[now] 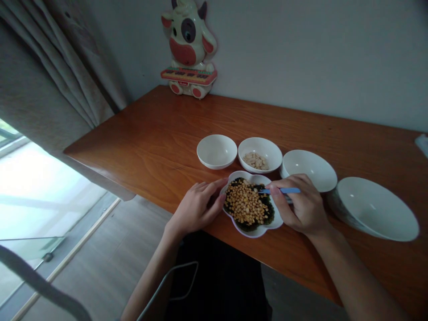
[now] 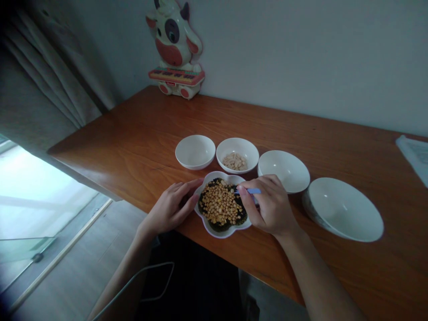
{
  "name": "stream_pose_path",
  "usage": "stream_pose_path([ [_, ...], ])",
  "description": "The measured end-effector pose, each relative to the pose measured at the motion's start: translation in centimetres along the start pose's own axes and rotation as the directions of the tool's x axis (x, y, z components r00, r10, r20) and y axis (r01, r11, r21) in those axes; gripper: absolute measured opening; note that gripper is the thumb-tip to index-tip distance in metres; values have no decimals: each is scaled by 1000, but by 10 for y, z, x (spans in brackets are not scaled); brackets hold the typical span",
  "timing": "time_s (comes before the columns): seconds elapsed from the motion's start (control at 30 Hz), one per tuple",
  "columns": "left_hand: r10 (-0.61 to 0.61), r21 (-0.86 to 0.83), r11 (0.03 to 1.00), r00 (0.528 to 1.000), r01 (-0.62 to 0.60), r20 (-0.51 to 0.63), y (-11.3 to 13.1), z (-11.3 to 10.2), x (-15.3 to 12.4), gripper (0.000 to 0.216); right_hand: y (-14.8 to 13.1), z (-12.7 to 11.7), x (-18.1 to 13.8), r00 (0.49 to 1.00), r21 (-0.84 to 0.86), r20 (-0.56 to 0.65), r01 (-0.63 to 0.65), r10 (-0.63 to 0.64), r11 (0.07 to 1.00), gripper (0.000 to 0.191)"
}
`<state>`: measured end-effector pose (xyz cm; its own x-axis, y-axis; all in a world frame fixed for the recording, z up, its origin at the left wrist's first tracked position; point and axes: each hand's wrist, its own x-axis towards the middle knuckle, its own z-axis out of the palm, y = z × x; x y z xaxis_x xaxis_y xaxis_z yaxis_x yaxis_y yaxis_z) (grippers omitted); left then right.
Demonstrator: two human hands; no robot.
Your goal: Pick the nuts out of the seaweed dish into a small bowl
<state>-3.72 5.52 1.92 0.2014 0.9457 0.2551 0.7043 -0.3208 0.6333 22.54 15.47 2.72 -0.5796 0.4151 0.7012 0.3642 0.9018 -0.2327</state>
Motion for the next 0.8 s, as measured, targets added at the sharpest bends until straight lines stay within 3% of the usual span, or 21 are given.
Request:
stream_pose_path([
  [0.8, -6, 4, 1000, 1000, 6, 18, -1, 0, 1, 40, -1, -2, 3, 993, -41, 114, 6, -1, 999, 8],
])
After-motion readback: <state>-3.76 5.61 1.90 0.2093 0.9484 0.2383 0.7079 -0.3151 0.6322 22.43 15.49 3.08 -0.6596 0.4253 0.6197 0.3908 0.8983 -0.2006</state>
